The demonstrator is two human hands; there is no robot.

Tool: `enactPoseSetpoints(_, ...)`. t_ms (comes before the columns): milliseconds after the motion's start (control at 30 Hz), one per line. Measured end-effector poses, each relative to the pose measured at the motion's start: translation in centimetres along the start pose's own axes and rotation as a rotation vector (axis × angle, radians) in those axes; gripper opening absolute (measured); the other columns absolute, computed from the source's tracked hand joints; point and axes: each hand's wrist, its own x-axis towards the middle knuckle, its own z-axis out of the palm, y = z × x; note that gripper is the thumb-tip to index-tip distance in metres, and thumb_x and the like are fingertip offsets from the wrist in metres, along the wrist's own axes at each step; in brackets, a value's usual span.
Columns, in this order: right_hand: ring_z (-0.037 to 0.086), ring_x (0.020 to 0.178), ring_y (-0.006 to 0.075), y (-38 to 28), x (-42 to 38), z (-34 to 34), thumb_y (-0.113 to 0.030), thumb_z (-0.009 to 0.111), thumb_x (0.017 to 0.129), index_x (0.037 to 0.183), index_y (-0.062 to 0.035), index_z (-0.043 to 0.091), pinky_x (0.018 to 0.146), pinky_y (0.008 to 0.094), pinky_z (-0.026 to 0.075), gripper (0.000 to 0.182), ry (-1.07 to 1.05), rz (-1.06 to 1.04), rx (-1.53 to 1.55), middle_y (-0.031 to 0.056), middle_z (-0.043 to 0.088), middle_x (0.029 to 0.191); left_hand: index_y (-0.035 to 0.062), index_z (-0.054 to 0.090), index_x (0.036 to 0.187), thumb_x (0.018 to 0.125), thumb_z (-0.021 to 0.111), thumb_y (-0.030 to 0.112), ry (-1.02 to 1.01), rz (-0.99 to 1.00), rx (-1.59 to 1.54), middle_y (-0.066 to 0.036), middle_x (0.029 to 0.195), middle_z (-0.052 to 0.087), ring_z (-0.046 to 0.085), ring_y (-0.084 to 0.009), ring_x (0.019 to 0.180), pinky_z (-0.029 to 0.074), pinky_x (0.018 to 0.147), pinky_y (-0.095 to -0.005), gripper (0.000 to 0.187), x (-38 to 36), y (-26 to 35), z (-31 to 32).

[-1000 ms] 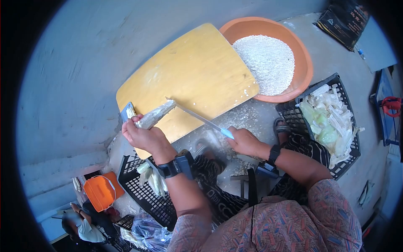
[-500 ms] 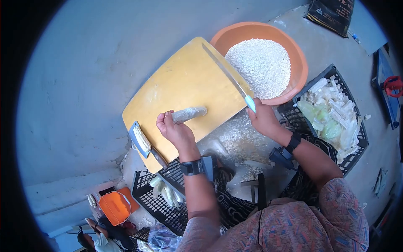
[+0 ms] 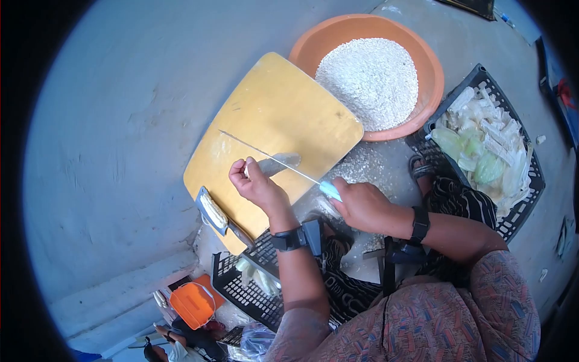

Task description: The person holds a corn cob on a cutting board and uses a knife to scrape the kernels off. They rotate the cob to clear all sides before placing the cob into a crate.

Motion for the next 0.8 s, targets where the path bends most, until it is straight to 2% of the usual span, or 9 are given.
enactPoseSetpoints(133, 0.058, 0.061, 0.0409, -0.1, -0.8, -0.5, -0.015, 0.052, 0.083, 0.091, 0.0036, 0.043, 0.056, 0.0476, 0.045, 0.022, -0.041, -0.003, -0.015, 0.0228, 0.056, 0.062, 0.0037, 0.047, 0.091, 0.083, 0.054, 0.004, 0.041, 0.065, 0.027, -0.001, 0.08, 0.046, 0.043, -0.0078, 0.071, 0.037, 0.064, -0.022, 0.011, 0.2, -0.4, 0.1)
enactPoseSetpoints(267, 0.058, 0.06, 0.0407, 0.6, -1.0, -0.3, -0.016, 0.052, 0.084, 0.09, 0.0038, 0.043, 0.055, 0.0476, 0.045, 0.022, -0.061, 0.017, -0.042, 0.0224, 0.057, 0.062, 0.0032, 0.048, 0.088, 0.082, 0.054, 0.003, 0.029, 0.08, -0.036, -0.001, 0.08, 0.046, 0.042, -0.0078, 0.071, 0.036, 0.063, -0.0222, 0.009, -0.4, -0.3, 0.8)
enactPoseSetpoints(467, 0.058, 0.061, 0.0404, 0.5, 1.6, 0.1, -0.015, 0.051, 0.084, 0.092, 0.0047, 0.045, 0.057, 0.0481, 0.045, 0.023, -0.06, 0.067, 0.01, 0.0219, 0.057, 0.063, 0.0033, 0.048, 0.081, 0.082, 0.055, 0.003, -0.011, 0.182, 0.206, -0.001, 0.078, 0.045, 0.04, -0.0086, 0.07, 0.036, 0.062, -0.022, 0.007, -1.2, -0.5, 1.6)
enactPoseSetpoints(567, 0.06, 0.062, 0.0356, 0.2, 3.1, 0.6, -0.009, 0.049, 0.081, 0.092, 0.0043, 0.047, 0.054, 0.0452, 0.045, 0.018, -0.073, 0.056, -0.053, 0.0181, 0.058, 0.064, 0.0033, 0.048, 0.081, 0.082, 0.055, 0.004, 0.029, 0.123, 0.122, -0.001, 0.078, 0.045, 0.04, -0.0086, 0.071, 0.036, 0.063, -0.0222, 0.007, -1.0, -0.3, 1.4)
enactPoseSetpoints(667, 0.061, 0.06, 0.0339, 0.2, 4.0, 1.2, -0.006, 0.049, 0.079, 0.092, 0.004, 0.048, 0.053, 0.044, 0.046, 0.017, -0.04, 0.042, -0.043, 0.0171, 0.059, 0.062, 0.0028, 0.048, 0.083, 0.083, 0.054, 0.004, 0.003, 0.117, 0.155, -0.002, 0.078, 0.047, 0.044, -0.0092, 0.072, 0.037, 0.064, -0.0225, 0.007, -1.1, -0.3, 1.4)
enactPoseSetpoints(733, 0.061, 0.059, 0.0335, 0.3, 4.4, 1.8, -0.004, 0.05, 0.077, 0.092, 0.0044, 0.047, 0.052, 0.0432, 0.046, 0.017, -0.006, -0.014, -0.082, 0.0162, 0.059, 0.061, 0.003, 0.048, 0.085, 0.084, 0.053, 0.003, 0.041, 0.111, 0.054, -0.004, 0.074, 0.052, 0.049, -0.0101, 0.069, 0.04, 0.062, -0.0239, 0.005, -0.7, 0.0, 1.4)
enactPoseSetpoints(800, 0.061, 0.059, 0.0335, 0.1, 4.1, 1.6, -0.004, 0.05, 0.076, 0.092, 0.005, 0.047, 0.052, 0.0425, 0.047, 0.018, -0.04, 0.012, -0.066, 0.0155, 0.059, 0.061, 0.0029, 0.048, 0.086, 0.085, 0.053, 0.003, 0.035, 0.112, 0.069, -0.005, 0.073, 0.053, 0.051, -0.0106, 0.068, 0.041, 0.063, -0.0238, 0.005, -0.8, 0.3, 1.7)
